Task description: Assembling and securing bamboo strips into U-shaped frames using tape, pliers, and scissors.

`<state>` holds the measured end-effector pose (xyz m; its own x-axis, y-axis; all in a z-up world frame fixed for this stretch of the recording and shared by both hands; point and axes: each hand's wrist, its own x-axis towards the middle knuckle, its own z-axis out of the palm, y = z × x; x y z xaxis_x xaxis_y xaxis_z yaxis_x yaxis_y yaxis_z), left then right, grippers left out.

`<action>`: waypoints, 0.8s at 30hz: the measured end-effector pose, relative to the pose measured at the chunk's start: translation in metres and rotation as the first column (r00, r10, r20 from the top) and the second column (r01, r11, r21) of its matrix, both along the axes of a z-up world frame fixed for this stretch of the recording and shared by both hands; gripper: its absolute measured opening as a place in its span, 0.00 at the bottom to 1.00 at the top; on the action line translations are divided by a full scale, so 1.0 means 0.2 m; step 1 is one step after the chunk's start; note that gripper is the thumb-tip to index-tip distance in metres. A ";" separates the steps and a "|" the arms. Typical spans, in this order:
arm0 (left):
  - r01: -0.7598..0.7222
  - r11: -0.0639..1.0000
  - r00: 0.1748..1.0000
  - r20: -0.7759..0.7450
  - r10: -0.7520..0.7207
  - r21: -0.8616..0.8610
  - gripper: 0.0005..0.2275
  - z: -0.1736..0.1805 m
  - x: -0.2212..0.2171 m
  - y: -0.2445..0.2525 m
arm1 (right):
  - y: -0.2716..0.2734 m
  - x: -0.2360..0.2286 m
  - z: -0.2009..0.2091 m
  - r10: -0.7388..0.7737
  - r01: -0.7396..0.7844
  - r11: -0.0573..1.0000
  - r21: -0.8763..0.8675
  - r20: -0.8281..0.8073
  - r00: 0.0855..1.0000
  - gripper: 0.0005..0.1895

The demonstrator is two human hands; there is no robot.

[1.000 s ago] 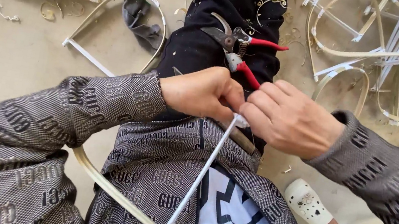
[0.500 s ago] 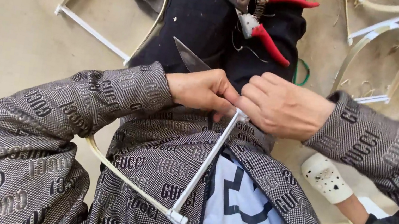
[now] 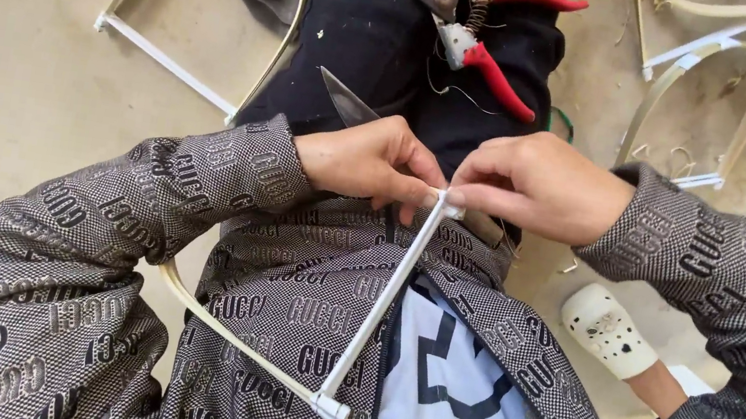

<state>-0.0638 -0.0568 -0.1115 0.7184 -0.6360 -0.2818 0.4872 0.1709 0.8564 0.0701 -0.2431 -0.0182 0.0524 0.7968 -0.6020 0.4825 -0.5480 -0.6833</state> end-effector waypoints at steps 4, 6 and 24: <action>0.024 0.999 0.998 0.054 -0.026 0.024 0.11 -0.03 -0.02 -0.02 | 0.03 -0.04 0.02 -0.046 0.047 0.995 -0.092 0.012 0.999 0.12; 0.047 0.996 0.996 0.076 -0.053 0.072 0.11 -0.02 -0.02 -0.02 | 0.06 -0.05 0.03 -0.072 0.073 0.987 -0.142 0.012 0.997 0.10; -0.131 0.991 0.991 0.041 0.131 0.002 0.10 0.03 -0.10 0.02 | -0.04 0.05 -0.09 -0.316 0.315 0.942 0.116 -0.011 0.949 0.10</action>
<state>-0.0829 -0.0527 -0.1055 0.8061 -0.5346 -0.2538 0.4259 0.2264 0.8760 0.0795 -0.2511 -0.0357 0.3168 0.8023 -0.5058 0.3030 -0.5910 -0.7476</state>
